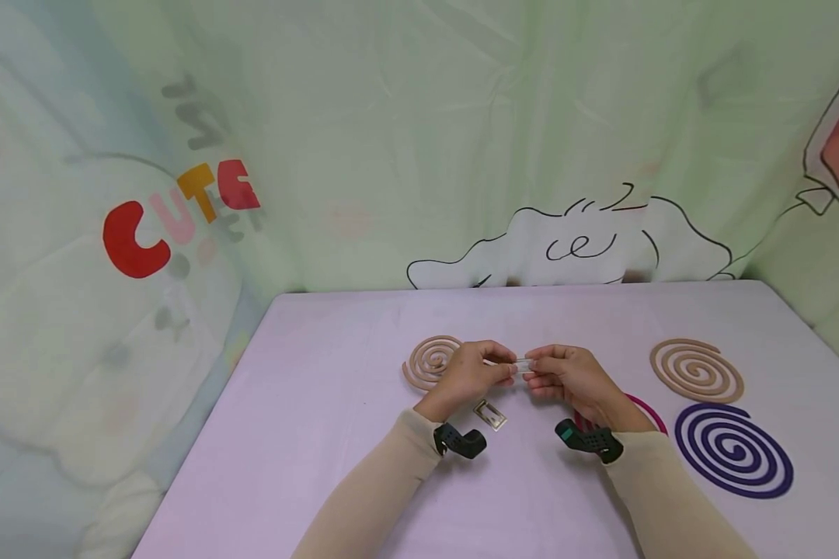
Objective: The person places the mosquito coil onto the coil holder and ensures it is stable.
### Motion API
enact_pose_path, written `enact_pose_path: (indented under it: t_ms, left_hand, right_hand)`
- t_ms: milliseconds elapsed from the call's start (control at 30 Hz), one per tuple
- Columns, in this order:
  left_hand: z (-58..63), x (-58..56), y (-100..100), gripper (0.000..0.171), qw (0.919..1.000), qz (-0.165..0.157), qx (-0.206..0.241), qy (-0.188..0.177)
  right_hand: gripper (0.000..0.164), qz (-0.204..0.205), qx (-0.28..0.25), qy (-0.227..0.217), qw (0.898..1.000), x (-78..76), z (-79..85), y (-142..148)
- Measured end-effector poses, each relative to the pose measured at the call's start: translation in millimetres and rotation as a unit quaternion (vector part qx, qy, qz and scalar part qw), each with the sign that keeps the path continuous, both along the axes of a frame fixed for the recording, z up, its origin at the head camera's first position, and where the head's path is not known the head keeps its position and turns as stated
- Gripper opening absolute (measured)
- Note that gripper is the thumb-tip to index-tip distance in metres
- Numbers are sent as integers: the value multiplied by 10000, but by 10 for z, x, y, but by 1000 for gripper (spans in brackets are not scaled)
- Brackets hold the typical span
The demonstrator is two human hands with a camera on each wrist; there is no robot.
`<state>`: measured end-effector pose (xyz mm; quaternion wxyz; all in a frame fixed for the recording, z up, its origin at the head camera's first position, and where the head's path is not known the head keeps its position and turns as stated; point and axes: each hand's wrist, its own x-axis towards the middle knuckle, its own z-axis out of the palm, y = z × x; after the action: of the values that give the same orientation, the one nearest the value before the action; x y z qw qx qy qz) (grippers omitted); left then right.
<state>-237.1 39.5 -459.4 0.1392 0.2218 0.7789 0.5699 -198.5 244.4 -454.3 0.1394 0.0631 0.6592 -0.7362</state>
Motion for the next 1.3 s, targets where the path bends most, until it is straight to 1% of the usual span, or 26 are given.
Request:
enact_pose_path:
  t_ms: [133,200,367,467,700,867,1100,1300]
  left_hand:
    - [17,5,-24,24,9984,-57,-435,355]
    - [25,11,-31,26,9978,-64,-531,403]
    - [25,16,-30,24,9980,-54,-482,413]
    - [18,13,-28,21,9979,10,-453,472]
    - [49,26,-8,13,9987,38,-283,417]
    - [31,12,7,12,9981,39,-410,448]
    - [16,-3,16,11,9946,95,-678,782]
    - [19,7,27,9,9958,126,-594,681]
  right_hand:
    - [28,11,15,-3,10000,7,-3,4]
    - [28,24,31,-10,10000,14,-5,7]
    - [29,37,103,-21,9999,23,-5,4]
    - [28,32,175,-33,9998,14,-7,-3]
    - [24,-38,305,-99,9995,10,-13,8]
    - [26,-40,289,-86,9995,12,-11,17]
    - [31,-91,273,-92,9995,28,-10,23]
    - [29,-146,292,-104,9994,46,-16,37]
